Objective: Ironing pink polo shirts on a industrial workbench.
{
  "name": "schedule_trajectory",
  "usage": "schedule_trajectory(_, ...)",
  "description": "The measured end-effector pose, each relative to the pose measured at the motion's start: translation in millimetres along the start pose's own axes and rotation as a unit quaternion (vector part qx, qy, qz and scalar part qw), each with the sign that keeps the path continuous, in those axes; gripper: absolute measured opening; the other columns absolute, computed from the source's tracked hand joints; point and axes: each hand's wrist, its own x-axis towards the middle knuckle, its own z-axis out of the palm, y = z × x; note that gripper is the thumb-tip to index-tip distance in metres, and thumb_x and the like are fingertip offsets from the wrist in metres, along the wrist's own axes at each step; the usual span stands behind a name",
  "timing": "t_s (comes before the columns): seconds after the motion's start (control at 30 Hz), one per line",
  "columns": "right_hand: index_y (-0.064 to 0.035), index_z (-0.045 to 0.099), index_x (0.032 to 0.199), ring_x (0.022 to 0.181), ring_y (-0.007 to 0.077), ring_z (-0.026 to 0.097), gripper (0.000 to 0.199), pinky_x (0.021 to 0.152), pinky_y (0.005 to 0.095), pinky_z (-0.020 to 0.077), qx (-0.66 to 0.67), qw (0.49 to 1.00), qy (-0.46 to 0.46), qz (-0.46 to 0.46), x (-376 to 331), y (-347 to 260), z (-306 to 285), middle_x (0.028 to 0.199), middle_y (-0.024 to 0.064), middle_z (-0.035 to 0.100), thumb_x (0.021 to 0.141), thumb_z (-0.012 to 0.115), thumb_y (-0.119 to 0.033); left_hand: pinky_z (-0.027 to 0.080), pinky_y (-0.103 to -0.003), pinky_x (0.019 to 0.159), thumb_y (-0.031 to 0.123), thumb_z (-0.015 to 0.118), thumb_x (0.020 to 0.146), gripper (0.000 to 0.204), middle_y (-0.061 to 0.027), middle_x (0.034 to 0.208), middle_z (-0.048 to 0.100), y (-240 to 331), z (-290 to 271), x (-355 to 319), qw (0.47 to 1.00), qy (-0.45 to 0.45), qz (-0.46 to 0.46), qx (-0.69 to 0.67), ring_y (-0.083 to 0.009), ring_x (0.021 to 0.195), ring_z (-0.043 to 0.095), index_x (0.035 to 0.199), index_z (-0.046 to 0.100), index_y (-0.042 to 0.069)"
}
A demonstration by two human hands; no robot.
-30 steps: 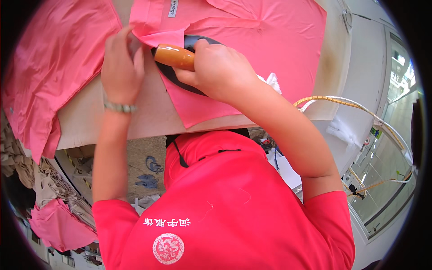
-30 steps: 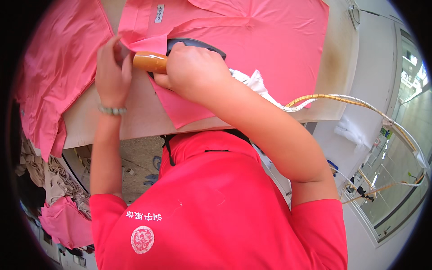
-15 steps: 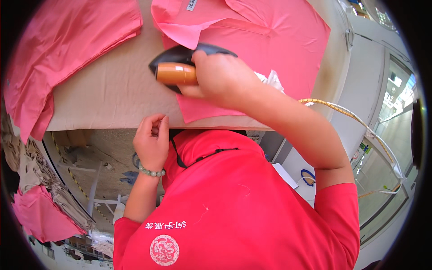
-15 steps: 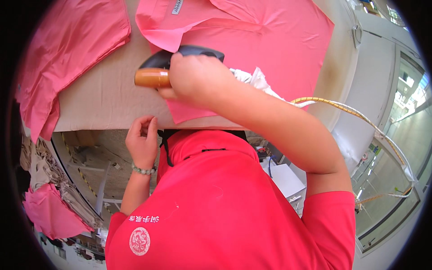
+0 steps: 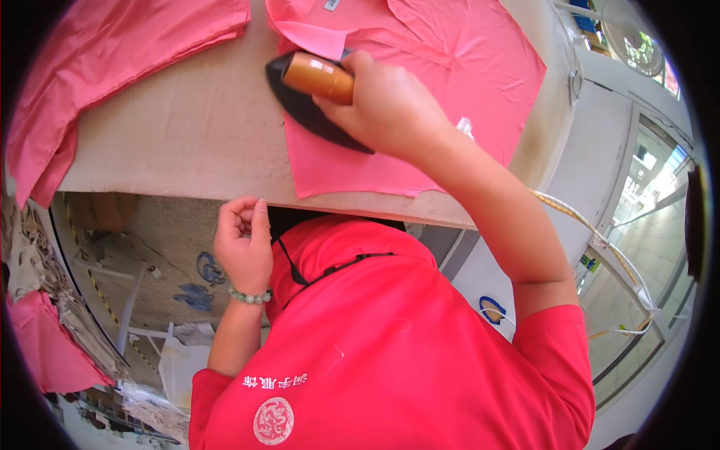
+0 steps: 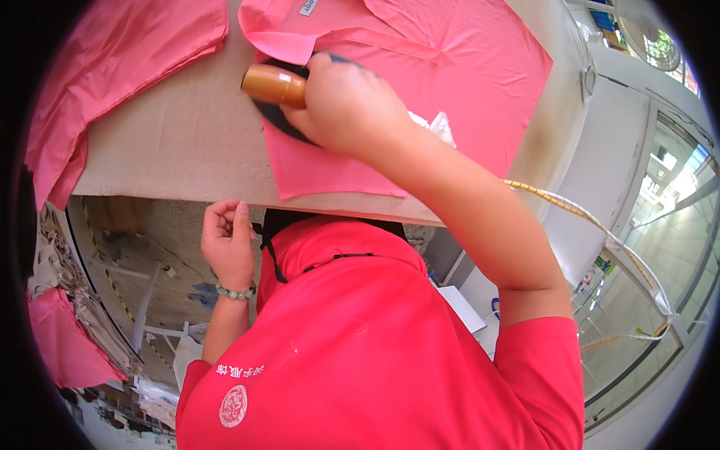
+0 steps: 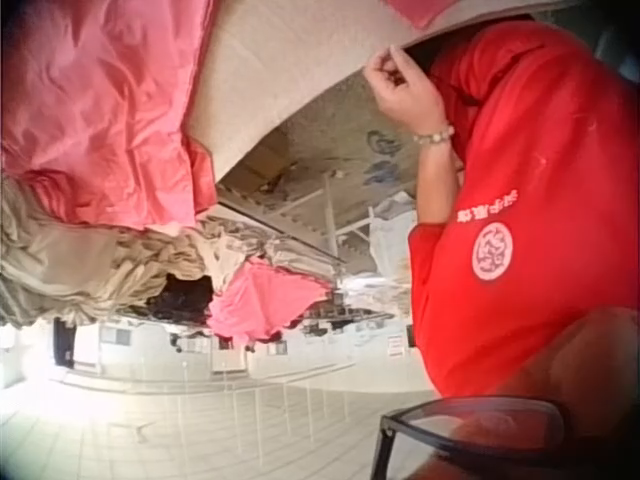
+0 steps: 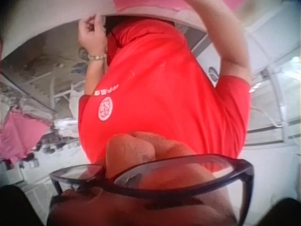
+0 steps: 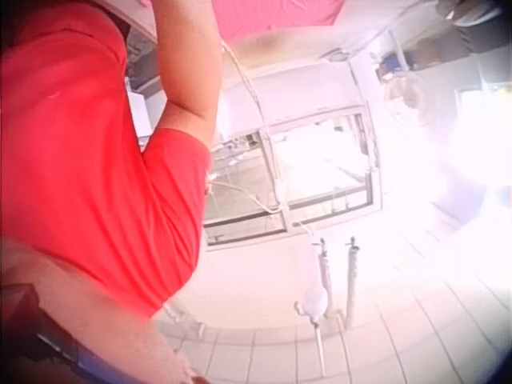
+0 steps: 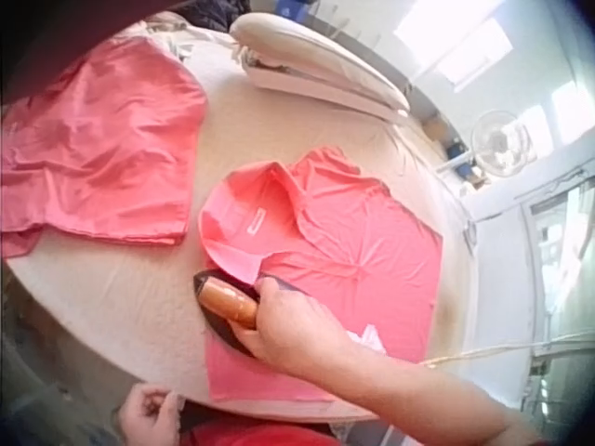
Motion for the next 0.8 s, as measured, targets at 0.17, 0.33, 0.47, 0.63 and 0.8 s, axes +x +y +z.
schedule_trajectory(0.17, 0.0025, 0.06, 0.105, 0.081, 0.0424, 0.074, 0.045, 0.073, 0.0514, 0.06, -0.057, 0.985, -0.156, -0.042, -15, -9, -4, 0.084, 0.0231, 0.074, 0.089, 0.073, -0.037, 0.044, -0.02, 0.056, 0.009, 0.069, 0.102, 0.009, 0.0027, 0.077, 0.064, -4, 3, -6, 0.999, 0.038, -0.006, -0.032, -0.0019, 0.064, 0.054, 0.107, 0.065, 0.003)
schedule_trajectory(0.33, -0.0007, 0.055, 0.108, 0.064, 0.0377, 0.073, 0.03, 0.058, 0.0506, 0.0572, -0.058, 0.95, -0.261, -0.158, -77, -8, 22, 0.07, 0.0182, 0.071, 0.092, 0.064, -0.024, 0.043, -0.019, 0.055, 0.009, 0.068, 0.102, 0.01, 0.0031, 0.078, 0.063, -14, 7, -17, 0.998, 0.05, -0.013, -0.033, -0.0015, 0.063, 0.053, 0.108, 0.064, 0.002)
schedule_trajectory(0.47, 0.0014, 0.054, 0.119, 0.071, 0.0424, 0.073, 0.043, 0.064, 0.0527, 0.0579, -0.052, 0.975, -0.188, -0.107, -79, 15, 19, 0.078, 0.0211, 0.073, 0.092, 0.067, -0.029, 0.044, -0.019, 0.056, 0.008, 0.068, 0.102, 0.009, 0.0029, 0.078, 0.063, -17, 23, -37, 0.997, 0.07, 0.008, -0.03, -0.0017, 0.063, 0.053, 0.108, 0.065, 0.002)
schedule_trajectory(0.63, 0.004, 0.055, 0.132, 0.093, 0.0422, 0.072, 0.057, 0.083, 0.0513, 0.0563, -0.08, 0.976, -0.179, -0.098, -69, 75, -12, 0.094, 0.0241, 0.074, 0.091, 0.071, -0.033, 0.045, -0.018, 0.056, 0.012, 0.065, 0.104, 0.015, 0.0013, 0.078, 0.062, -22, 70, -73, 0.992, 0.024, -0.063, -0.105, -0.0031, 0.062, 0.054, 0.115, 0.065, 0.001)
schedule_trajectory(0.8, -0.001, 0.06, 0.13, 0.087, 0.0434, 0.072, 0.052, 0.079, 0.0514, 0.0574, -0.093, 0.977, -0.109, -0.159, -99, 147, -13, 0.095, 0.025, 0.074, 0.091, 0.071, -0.034, 0.047, -0.021, 0.056, 0.016, 0.064, 0.105, 0.049, -0.0046, 0.083, 0.069, -31, 151, -120, 0.963, -0.045, -0.115, -0.238, -0.0072, 0.061, 0.057, 0.148, 0.051, -0.004)
